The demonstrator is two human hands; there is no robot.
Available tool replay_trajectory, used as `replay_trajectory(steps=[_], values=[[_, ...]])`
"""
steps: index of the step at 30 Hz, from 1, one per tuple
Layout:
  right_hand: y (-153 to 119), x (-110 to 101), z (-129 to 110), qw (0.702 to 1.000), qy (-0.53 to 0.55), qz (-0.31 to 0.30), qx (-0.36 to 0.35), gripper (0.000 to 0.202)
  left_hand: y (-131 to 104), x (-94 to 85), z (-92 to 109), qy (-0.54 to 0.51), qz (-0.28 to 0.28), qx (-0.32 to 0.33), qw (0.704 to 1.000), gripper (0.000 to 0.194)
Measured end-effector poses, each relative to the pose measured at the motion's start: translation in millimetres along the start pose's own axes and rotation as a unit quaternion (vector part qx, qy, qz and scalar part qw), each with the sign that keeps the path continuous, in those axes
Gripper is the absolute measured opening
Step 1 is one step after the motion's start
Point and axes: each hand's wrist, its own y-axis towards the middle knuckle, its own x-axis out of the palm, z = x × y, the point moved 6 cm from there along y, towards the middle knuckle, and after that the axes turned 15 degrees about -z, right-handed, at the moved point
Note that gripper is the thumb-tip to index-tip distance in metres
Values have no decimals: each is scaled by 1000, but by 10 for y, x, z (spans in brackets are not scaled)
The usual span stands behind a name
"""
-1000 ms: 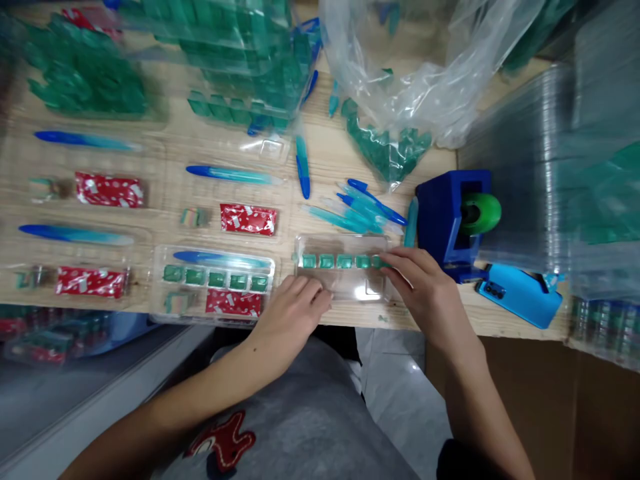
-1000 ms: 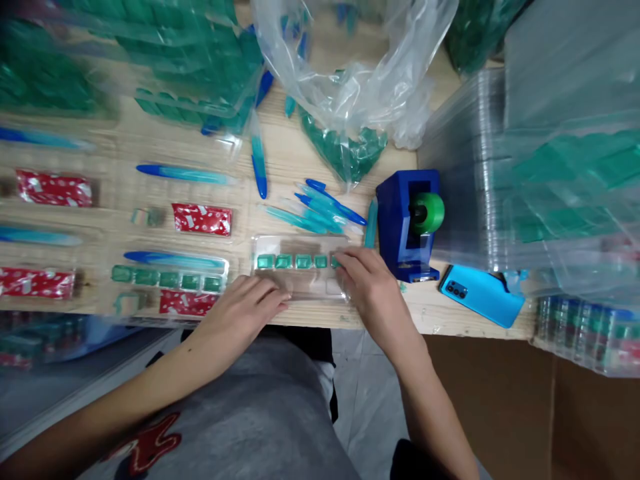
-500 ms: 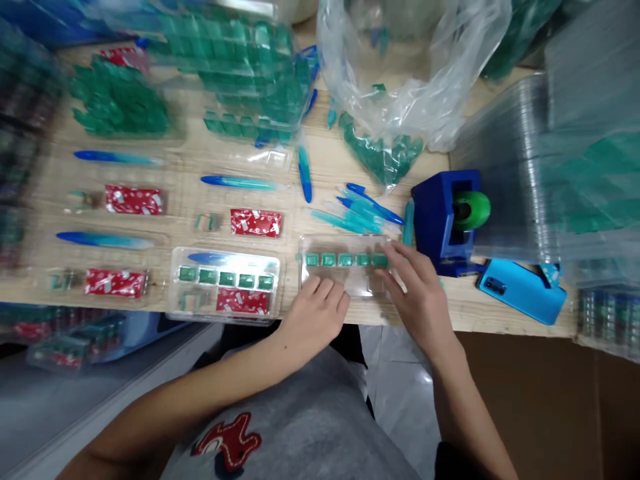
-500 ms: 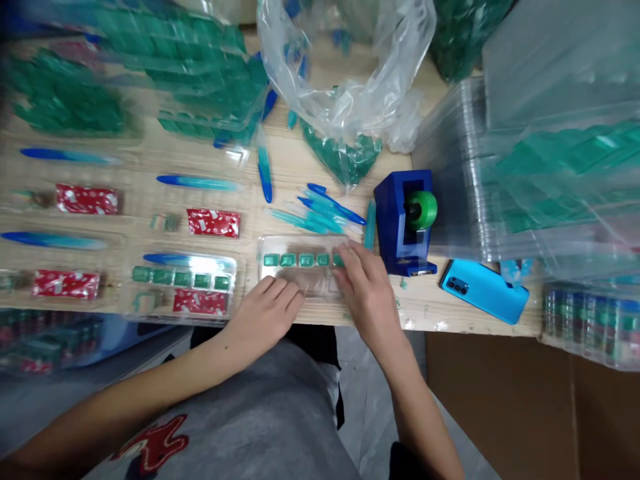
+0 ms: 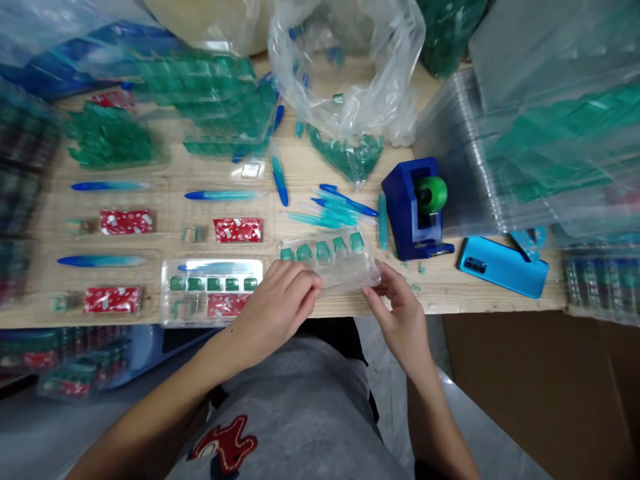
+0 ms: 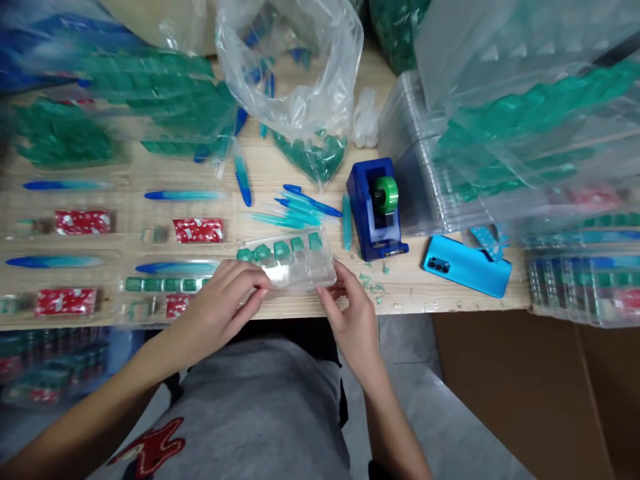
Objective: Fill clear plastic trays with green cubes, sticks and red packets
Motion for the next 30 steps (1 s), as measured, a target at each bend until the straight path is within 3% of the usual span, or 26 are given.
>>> replay_trajectory(steps=[2, 5, 7, 9, 12, 16, 19, 22, 25, 30], values=[[-20, 38, 48, 1000, -11, -6, -3, 40, -14, -36, -16, -8, 6, -12, 1000, 14], [-94, -31, 13, 996, -64, 61, -19, 36, -59, -104, 27, 34, 38, -12, 999, 11], [-120, -67, -34, 996, -19, 77, -28, 36, -115, -139, 88, 72, 70, -2, 995, 11], [-85, -12, -85, 993, 113, 11, -34, 45, -199, -162, 163, 99, 106, 19, 989, 13], [-18, 135, -215, 955, 273, -116, -20, 57, -355, -179, 256, 102, 129, 56, 985, 20], [14, 202, -378, 942, 295, -161, 11, 59, -535, -286, 218, -30, 100, 63, 993, 16], [3, 206, -515, 948, 277, -159, -17, 61, -626, -445, 4, -126, 112, -34, 985, 22], [-34, 231, -663, 959, 230, -156, -60, 59, -693, -548, -241, -217, 148, -119, 958, 28], [-92, 262, -797, 964, 207, -131, -106, 54, -705, -542, -352, -283, 141, -126, 940, 27], [-221, 329, -884, 965, 192, -119, -130, 45, -757, -534, -329, -312, 136, -115, 933, 24]])
